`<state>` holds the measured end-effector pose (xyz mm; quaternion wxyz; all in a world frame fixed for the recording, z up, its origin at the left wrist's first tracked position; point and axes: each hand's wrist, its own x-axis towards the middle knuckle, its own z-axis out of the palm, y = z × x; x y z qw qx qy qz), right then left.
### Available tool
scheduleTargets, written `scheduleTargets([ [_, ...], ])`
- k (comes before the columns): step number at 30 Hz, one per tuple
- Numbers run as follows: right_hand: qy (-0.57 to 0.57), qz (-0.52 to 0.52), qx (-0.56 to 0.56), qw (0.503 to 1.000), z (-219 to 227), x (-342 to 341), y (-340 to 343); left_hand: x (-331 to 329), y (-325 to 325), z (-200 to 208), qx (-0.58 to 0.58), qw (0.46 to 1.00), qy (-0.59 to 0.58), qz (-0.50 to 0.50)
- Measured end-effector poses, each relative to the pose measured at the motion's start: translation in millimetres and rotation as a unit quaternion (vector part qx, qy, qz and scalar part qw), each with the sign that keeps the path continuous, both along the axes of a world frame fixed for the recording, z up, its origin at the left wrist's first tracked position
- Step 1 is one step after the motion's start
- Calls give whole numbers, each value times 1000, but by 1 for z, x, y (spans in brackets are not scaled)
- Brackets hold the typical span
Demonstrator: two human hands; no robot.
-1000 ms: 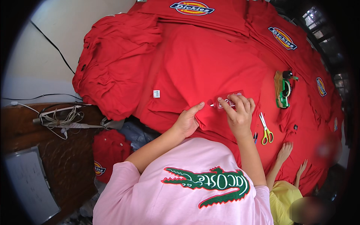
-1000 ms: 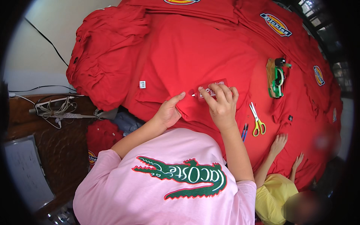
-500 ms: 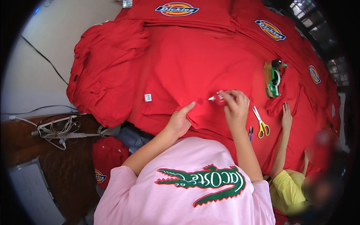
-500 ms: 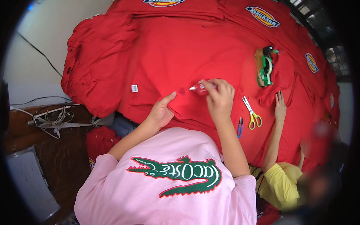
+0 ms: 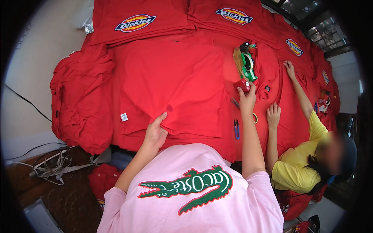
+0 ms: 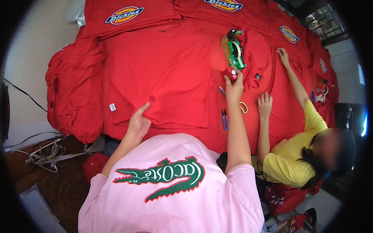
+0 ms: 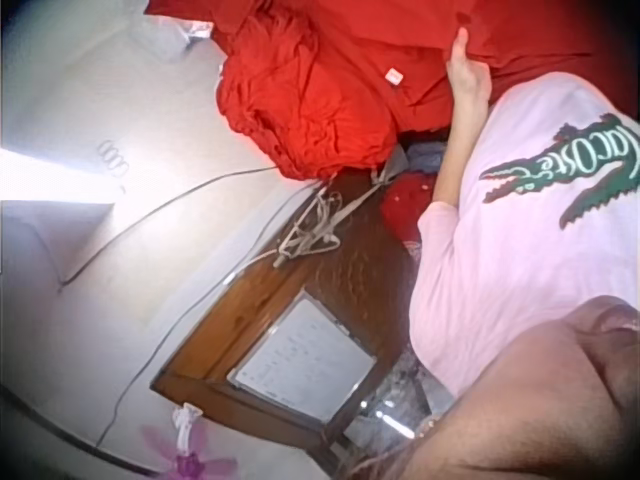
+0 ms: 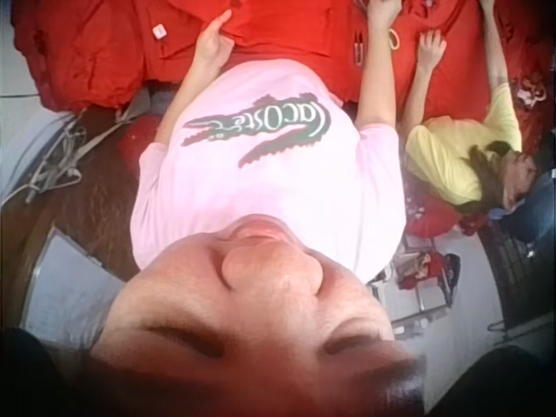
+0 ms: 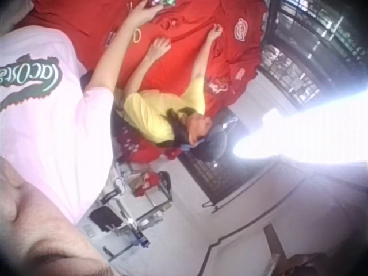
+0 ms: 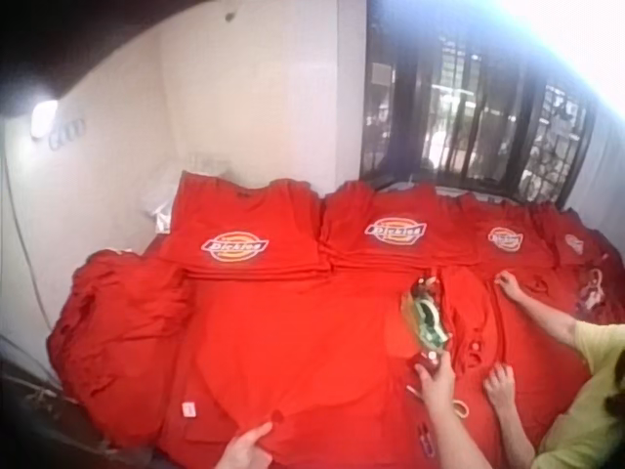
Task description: The person trims loose threads and cleans small spots on several red shirts using small pliers and a cleaning tool.
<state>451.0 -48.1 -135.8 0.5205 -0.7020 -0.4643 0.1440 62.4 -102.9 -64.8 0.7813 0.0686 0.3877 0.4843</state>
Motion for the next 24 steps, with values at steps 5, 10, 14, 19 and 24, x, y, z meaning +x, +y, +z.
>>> scheduleTargets([
  [5, 22, 4, 21, 1000, 12, -9, -10, 1, -2, 2, 13, 999, 33, 15],
  [10, -169, -30, 104, 980, 71, -38, -31, 2, -4, 10, 12, 997, 71, 27],
  [14, -20, 163, 117, 979, 95, -87, -34, 5, -2, 26, 36, 992, 121, 6],
  [19, -18, 378, 87, 922, 97, -164, -5, 1, -3, 58, 119, 981, 144, -44],
  [24, 31, 458, -71, 886, 113, -209, 3, -18, -1, 72, 151, 974, 167, 1],
])
